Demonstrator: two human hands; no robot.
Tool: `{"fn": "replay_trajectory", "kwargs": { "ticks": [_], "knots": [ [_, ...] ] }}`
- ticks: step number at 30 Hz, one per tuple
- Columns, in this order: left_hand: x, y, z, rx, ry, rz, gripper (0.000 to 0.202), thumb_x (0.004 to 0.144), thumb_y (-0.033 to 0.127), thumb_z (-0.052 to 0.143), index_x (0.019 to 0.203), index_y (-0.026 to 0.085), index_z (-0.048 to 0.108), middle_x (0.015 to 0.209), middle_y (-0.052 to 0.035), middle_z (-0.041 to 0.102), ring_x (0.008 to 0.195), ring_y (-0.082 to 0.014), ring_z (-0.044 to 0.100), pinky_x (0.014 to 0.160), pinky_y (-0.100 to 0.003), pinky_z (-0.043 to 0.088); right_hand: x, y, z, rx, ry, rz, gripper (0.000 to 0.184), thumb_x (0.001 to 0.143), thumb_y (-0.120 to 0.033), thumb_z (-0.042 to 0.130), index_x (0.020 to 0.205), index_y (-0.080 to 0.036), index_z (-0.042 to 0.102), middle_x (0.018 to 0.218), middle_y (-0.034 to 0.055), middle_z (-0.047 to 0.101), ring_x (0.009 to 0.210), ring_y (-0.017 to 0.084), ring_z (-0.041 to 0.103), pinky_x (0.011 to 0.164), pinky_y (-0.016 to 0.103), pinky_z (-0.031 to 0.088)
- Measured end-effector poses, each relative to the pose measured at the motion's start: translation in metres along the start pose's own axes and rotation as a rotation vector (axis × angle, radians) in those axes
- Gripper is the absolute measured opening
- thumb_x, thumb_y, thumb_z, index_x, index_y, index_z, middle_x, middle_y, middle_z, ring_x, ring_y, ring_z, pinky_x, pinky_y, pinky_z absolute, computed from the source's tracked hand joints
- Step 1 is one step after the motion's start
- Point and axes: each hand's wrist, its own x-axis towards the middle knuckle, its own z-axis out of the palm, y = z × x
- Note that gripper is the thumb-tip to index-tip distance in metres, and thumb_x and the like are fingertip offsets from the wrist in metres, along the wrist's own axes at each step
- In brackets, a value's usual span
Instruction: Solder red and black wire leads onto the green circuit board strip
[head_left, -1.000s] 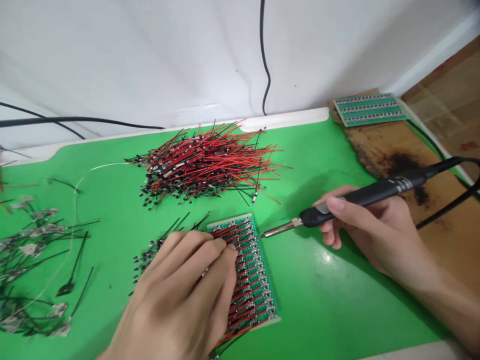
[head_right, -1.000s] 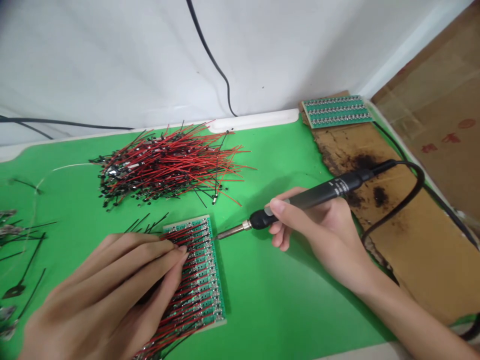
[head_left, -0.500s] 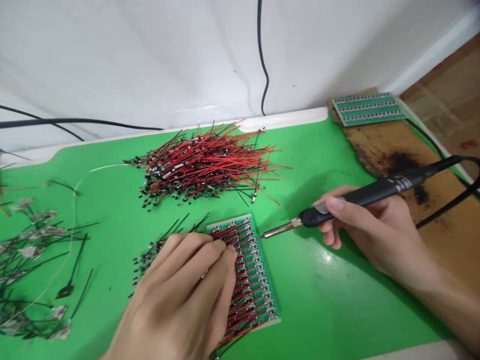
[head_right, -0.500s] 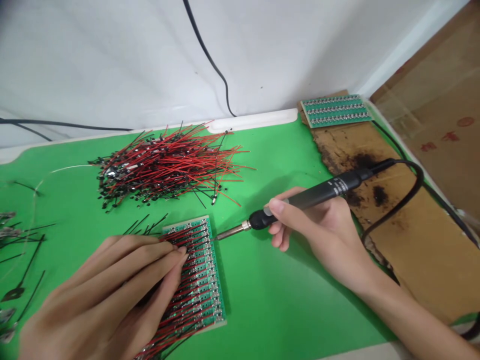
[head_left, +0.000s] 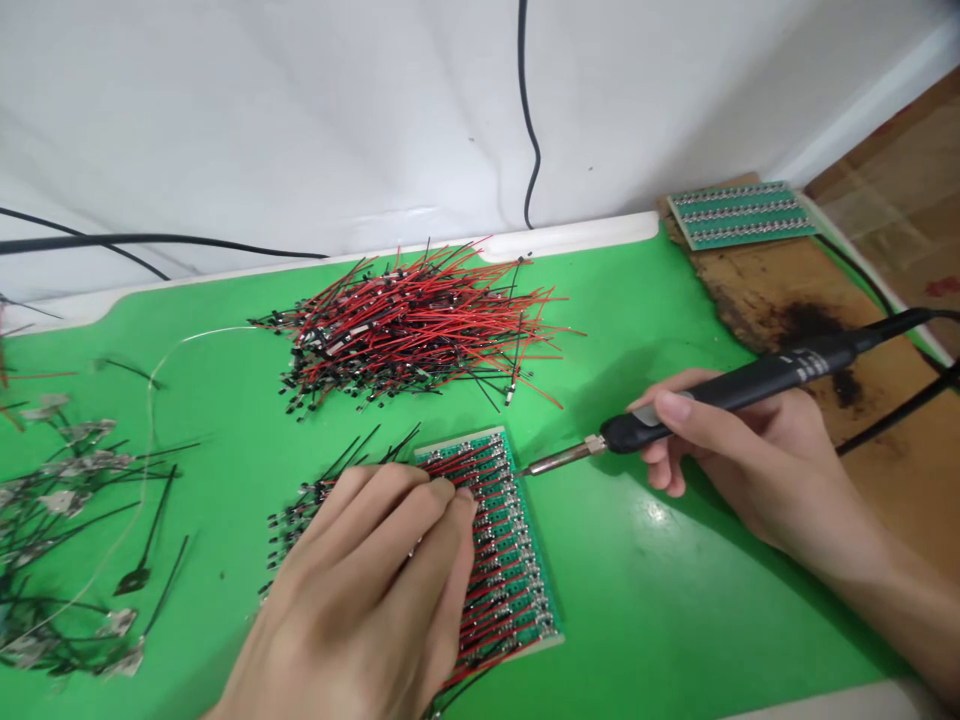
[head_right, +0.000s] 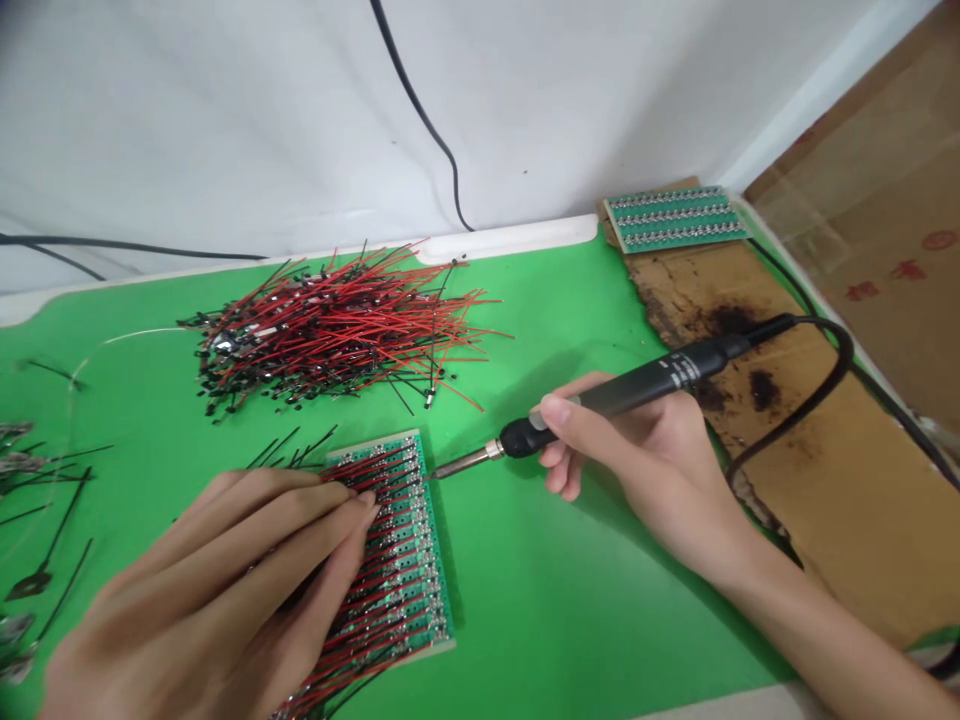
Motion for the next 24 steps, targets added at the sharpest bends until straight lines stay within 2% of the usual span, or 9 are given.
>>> {"fn": "replay_trajectory", "kwargs": {
  "ticks": [6,17,24],
  "knots": [
    [-0.0005,-0.0019,-0.0046,-0.001,0.004,-0.001,0.024,0.107,0.007,0.055,0.1,0.011,0.078,0.087,-0.005,0.079,0.08,-0.0216,0.069,0.071,-0.041,0.053,0.0004,-0.0004,0.001,-0.006,0.01,-0.001,0.026,0.09,-0.047,0.094,0.085,-0.022,0.088,0.066,0.0042,0.077,0.051,0.016,0.073,0.045,0.02,0.06],
    [-0.0016,-0.0022,-0.002,0.014,-0.017,-0.02,0.024,0.108,0.009,0.055,0.098,0.011,0.076,0.088,-0.0052,0.078,0.081,-0.0226,0.07,0.067,-0.043,0.049,0.0006,-0.0011,0.0006,-0.007,0.006,0.004,0.026,0.09,-0.047,0.095,0.085,-0.022,0.088,0.066,0.0036,0.077,0.051,0.015,0.073,0.045,0.018,0.059],
    [-0.0005,-0.0008,-0.005,0.035,-0.04,-0.015,0.022,0.108,0.01,0.054,0.103,0.013,0.075,0.089,-0.0027,0.078,0.082,-0.021,0.071,0.073,-0.043,0.055,0.0001,-0.0025,0.0008,0.019,-0.003,0.0,0.024,0.089,-0.046,0.095,0.085,-0.023,0.089,0.065,0.0039,0.078,0.05,0.016,0.073,0.044,0.019,0.059]
  ]
}}
